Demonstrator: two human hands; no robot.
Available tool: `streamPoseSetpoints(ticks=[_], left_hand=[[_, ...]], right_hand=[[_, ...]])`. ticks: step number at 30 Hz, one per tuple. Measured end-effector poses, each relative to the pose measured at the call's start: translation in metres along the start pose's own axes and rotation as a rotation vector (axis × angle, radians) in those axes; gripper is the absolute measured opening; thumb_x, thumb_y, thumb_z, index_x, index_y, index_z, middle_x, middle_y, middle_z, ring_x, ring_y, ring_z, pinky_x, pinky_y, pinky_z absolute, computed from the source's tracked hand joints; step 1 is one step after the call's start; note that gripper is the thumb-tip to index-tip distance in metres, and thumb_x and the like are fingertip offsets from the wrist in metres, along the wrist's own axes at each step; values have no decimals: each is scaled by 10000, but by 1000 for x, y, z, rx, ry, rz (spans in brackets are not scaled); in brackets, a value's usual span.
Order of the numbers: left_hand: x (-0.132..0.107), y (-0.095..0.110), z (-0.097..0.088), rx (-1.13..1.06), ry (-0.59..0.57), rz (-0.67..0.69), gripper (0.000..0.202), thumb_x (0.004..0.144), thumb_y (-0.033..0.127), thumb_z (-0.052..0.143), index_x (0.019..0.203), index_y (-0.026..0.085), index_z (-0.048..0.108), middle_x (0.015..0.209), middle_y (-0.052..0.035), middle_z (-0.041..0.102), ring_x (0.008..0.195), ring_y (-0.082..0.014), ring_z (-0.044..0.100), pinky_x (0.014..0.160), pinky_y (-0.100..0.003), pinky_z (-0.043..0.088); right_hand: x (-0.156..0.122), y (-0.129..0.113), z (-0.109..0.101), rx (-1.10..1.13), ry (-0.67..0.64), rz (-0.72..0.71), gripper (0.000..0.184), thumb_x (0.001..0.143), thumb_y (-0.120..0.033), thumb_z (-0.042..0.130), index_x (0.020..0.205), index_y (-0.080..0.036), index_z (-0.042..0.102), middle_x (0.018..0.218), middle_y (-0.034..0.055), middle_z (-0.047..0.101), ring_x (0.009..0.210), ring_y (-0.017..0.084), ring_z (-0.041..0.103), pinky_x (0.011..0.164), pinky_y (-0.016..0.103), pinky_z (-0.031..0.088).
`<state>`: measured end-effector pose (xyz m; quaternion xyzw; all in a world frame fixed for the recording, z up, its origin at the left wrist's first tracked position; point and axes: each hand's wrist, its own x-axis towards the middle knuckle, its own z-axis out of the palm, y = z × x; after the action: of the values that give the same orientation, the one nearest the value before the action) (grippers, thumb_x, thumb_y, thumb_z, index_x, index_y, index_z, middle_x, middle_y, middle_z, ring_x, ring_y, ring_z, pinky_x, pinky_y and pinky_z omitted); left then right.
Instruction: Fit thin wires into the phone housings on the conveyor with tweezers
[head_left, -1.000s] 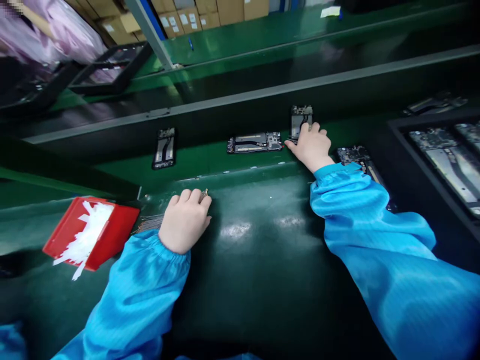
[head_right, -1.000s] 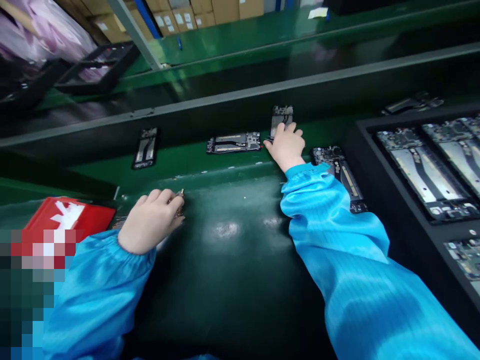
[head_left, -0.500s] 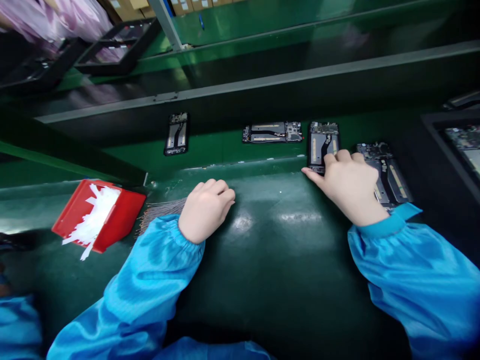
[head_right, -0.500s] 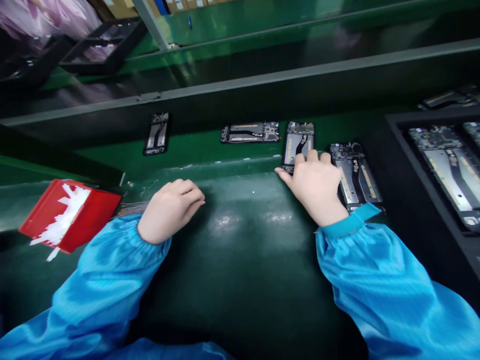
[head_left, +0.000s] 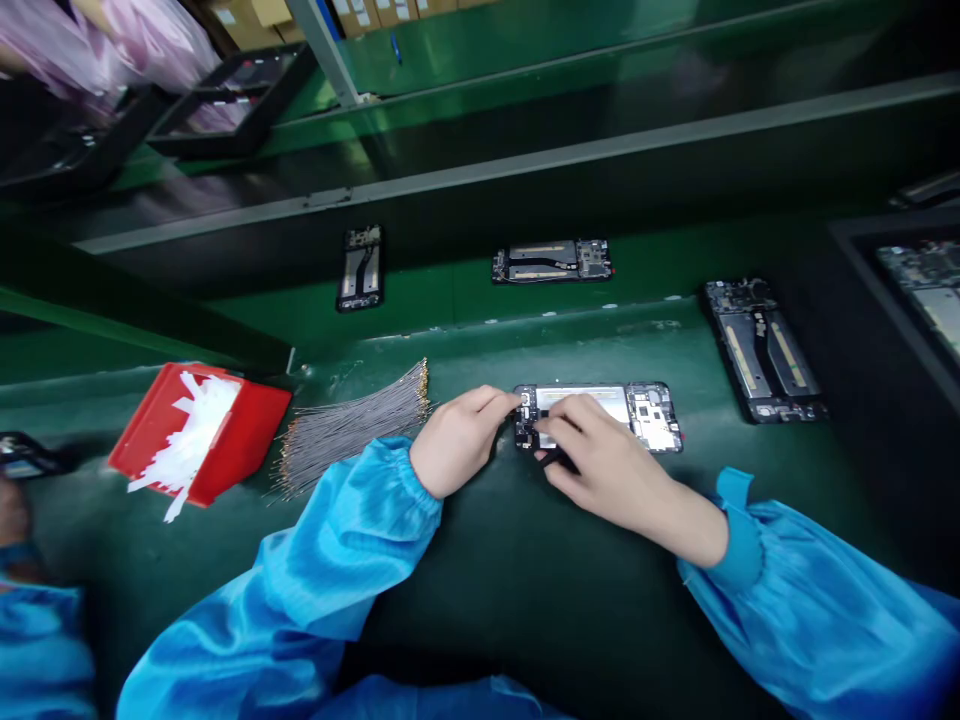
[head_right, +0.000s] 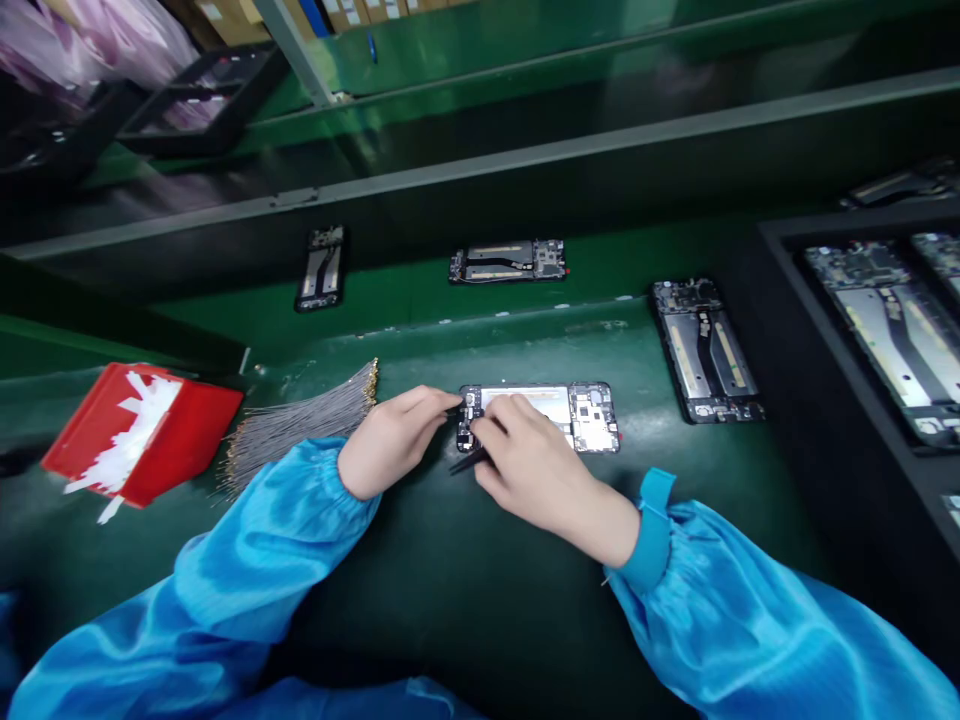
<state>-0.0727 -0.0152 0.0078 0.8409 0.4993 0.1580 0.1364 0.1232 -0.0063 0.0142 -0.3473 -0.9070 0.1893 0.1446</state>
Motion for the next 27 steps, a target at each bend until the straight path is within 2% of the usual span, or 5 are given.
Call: streamPoseSetpoints(ticks=[4,7,11,19,27], left_hand=[[-2,3,2,-43,47,-32,149,853,141,409,921,164,540,982,-50,552,841,-143,566,749,-263,500],[-1,4,7,-64,62,-38,120,840,149,420,823,158,538,906,-46,544,793,-138,554,723,-257,495],[-3,4,12,-125,84,-24,95,819,129,425,798,145,516,859,-49,520,727,-119,522,670,-235,481],[-6,5,14,-158,117,6,99,827,144,427,791,146,519,843,-45,522,702,-105,514,648,-222,476],[-6,4,14,-93,136,26,120,841,159,440,780,134,540,823,-47,533,721,-115,538,656,-231,488]], right_hand=[[11,6,-10,439,194,127,152,844,-194,381,923,-203,511,979,71,496,954,182,486,802,344,421],[16,8,-9,580,202,165,157,877,-265,372,927,-214,511,937,46,509,924,161,508,819,329,415],[16,10,0,628,121,147,131,860,-230,419,946,-216,517,983,43,531,951,151,516,842,312,417],[11,14,8,618,169,229,79,796,-218,535,875,-218,538,867,19,587,812,146,581,704,287,482],[12,16,9,671,216,276,80,782,-226,557,860,-218,541,878,13,614,842,151,600,709,284,502]])
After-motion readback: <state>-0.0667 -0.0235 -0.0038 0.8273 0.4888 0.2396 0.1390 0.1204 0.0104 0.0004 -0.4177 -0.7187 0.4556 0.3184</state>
